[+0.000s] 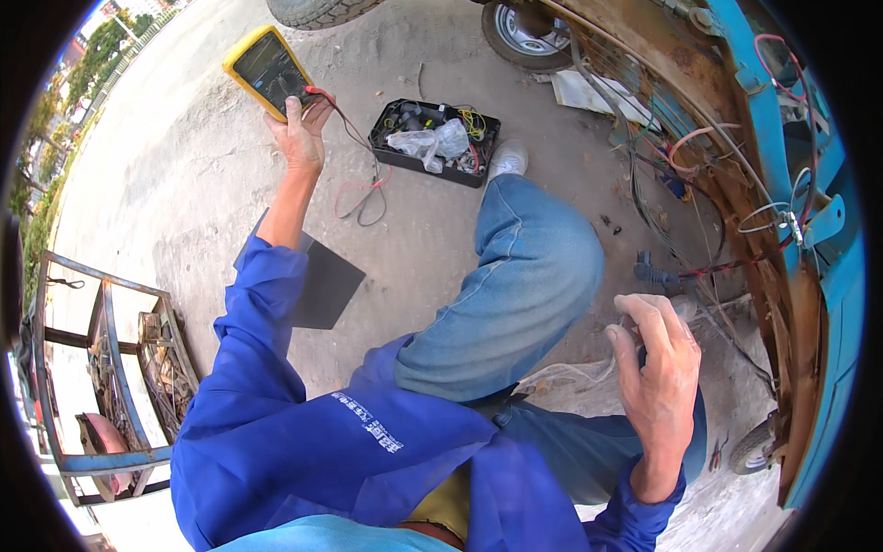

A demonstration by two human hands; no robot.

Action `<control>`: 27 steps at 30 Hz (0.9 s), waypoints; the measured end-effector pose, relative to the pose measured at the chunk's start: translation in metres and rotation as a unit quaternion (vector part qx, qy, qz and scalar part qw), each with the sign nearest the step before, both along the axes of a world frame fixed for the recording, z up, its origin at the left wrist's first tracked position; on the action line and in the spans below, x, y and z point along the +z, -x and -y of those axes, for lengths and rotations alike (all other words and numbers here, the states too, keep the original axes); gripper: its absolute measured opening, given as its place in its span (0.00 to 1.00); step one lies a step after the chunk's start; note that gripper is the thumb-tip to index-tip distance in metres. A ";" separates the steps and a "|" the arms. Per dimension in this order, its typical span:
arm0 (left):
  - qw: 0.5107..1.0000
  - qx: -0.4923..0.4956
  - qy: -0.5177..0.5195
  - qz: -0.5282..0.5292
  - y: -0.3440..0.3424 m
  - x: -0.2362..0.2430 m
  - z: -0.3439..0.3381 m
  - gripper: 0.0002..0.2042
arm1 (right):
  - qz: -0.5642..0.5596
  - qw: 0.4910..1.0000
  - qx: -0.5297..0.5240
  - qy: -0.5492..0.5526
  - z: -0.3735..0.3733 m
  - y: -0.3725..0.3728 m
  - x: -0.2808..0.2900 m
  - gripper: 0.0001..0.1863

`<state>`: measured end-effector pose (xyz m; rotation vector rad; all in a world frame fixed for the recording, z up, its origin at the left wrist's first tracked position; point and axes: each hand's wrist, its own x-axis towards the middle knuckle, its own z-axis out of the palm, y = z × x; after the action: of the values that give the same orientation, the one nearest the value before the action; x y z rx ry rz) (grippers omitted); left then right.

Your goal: The person strips wire insulation, twists exposed conductors, and connects them to terminals on a vehicle's wiring harness. They use a multimeter to test continuity and voltage at various points in the circuit.

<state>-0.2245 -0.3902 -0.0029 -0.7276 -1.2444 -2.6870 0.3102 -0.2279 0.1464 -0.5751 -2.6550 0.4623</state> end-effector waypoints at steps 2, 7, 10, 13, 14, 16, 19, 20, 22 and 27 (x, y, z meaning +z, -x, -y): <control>1.000 0.002 -0.019 0.005 -0.002 -0.005 -0.010 0.24 | -0.009 1.000 0.028 -0.004 0.004 0.015 0.002 0.15; 0.995 -0.013 -0.062 0.074 -0.003 -0.004 -0.009 0.18 | -0.042 0.996 0.077 -0.006 0.012 0.037 -0.002 0.15; 0.989 -0.056 -0.051 0.124 -0.009 0.033 0.012 0.22 | -0.067 0.995 0.076 0.024 0.013 0.039 -0.002 0.16; 0.993 -0.098 -0.054 -0.024 -0.030 0.097 0.033 0.32 | -0.095 0.990 0.084 0.056 0.014 0.049 -0.003 0.18; 0.992 -0.103 -0.035 -0.065 -0.042 0.121 0.039 0.32 | -0.111 0.988 0.092 0.058 0.016 0.056 -0.005 0.18; 0.986 -0.121 0.008 -0.112 -0.077 0.164 0.046 0.31 | -0.159 0.976 0.127 0.076 0.021 0.078 -0.008 0.21; 0.953 -0.246 0.007 -0.175 -0.139 0.214 0.040 0.29 | -0.205 0.960 0.157 0.111 0.034 0.123 -0.013 0.33; 0.935 -0.300 0.000 -0.190 -0.159 0.227 0.036 0.28 | -0.205 0.962 0.158 0.091 0.038 0.142 -0.015 0.41; 0.943 -0.303 -0.019 -0.134 -0.198 0.244 0.028 0.27 | -0.240 0.949 0.188 0.076 0.048 0.178 -0.019 0.51; 0.802 -0.563 -0.048 -0.194 -0.222 0.313 0.031 0.19 | -0.112 0.873 0.376 0.289 0.085 0.194 -0.040 0.35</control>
<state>-0.0024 -0.4216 0.3097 -2.4686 -0.5908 -2.9537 0.1158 -0.3134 0.1065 0.4009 -2.3930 1.4693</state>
